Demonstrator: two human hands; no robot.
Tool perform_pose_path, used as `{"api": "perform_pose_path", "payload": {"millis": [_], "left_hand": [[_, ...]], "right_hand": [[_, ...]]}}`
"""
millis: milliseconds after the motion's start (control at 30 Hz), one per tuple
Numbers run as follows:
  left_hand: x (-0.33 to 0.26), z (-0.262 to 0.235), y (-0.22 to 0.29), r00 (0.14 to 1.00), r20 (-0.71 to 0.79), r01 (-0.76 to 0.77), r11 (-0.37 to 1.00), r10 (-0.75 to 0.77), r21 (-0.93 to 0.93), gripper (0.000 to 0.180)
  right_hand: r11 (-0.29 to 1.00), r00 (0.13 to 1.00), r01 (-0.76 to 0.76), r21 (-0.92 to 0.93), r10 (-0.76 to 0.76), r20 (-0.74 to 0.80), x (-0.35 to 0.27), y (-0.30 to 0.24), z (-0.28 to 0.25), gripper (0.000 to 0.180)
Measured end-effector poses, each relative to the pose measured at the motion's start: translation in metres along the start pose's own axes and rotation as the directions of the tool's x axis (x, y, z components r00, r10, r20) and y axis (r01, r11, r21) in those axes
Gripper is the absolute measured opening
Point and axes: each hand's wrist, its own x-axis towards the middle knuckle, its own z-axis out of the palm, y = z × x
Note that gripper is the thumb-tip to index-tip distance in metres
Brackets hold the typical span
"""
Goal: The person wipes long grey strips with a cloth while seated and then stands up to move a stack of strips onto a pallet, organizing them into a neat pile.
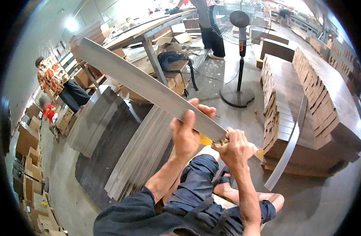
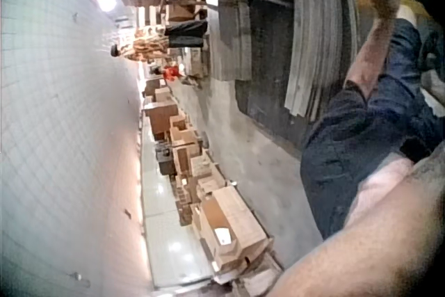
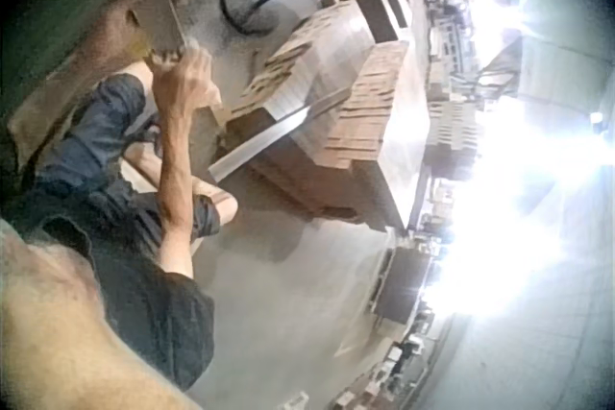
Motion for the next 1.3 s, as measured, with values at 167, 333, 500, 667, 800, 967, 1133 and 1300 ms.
{"api": "perform_pose_path", "payload": {"millis": [167, 333, 500, 667, 800, 967, 1133, 1300], "left_hand": [[0.023, -0.022, 0.051, 0.991, -0.046, -0.129, 0.992, 0.129, 0.006, 0.042], [0.031, -0.038, 0.050, 0.976, -0.147, -0.155, 0.986, 0.162, 0.054, 0.040], [0.033, -0.034, 0.064, 0.968, -0.161, -0.185, 0.982, 0.190, 0.049, 0.041], [0.035, -0.027, 0.069, 0.952, -0.209, -0.222, 0.974, 0.225, 0.041, 0.040], [0.008, -0.022, 0.032, 0.950, -0.221, -0.158, 0.953, 0.218, 0.260, 0.034], [-0.013, -0.017, -0.007, 0.945, -0.315, -0.042, 0.987, 0.089, 0.152, 0.022], [0.005, -0.038, -0.016, 0.922, -0.373, -0.011, 0.971, 0.102, 0.240, 0.017], [0.005, -0.061, -0.024, 0.916, -0.383, 0.000, 0.952, 0.122, 0.305, 0.023]], "right_hand": [[0.998, 0.991, -0.043, -0.040, 0.048, 0.126, -0.077, 0.093, 0.011, 0.049], [0.996, 0.988, -0.041, 0.085, 0.028, 0.149, -0.097, 0.095, 0.012, 0.046], [0.984, 0.981, -0.147, 0.101, 0.132, 0.139, -0.107, 0.099, 0.008, 0.044], [0.916, 0.946, -0.322, 0.238, 0.307, 0.098, -0.115, 0.097, 0.007, 0.040], [0.954, 0.973, -0.227, 0.196, 0.229, 0.013, -0.109, 0.073, 0.008, 0.043], [0.961, 0.985, -0.165, 0.223, 0.172, -0.014, -0.114, 0.058, 0.012, 0.043], [0.921, 0.972, -0.231, 0.314, 0.204, 0.117, -0.130, 0.040, 0.020, 0.041], [0.921, 0.968, -0.227, 0.316, 0.179, 0.174, -0.147, 0.041, 0.031, 0.040]]}}
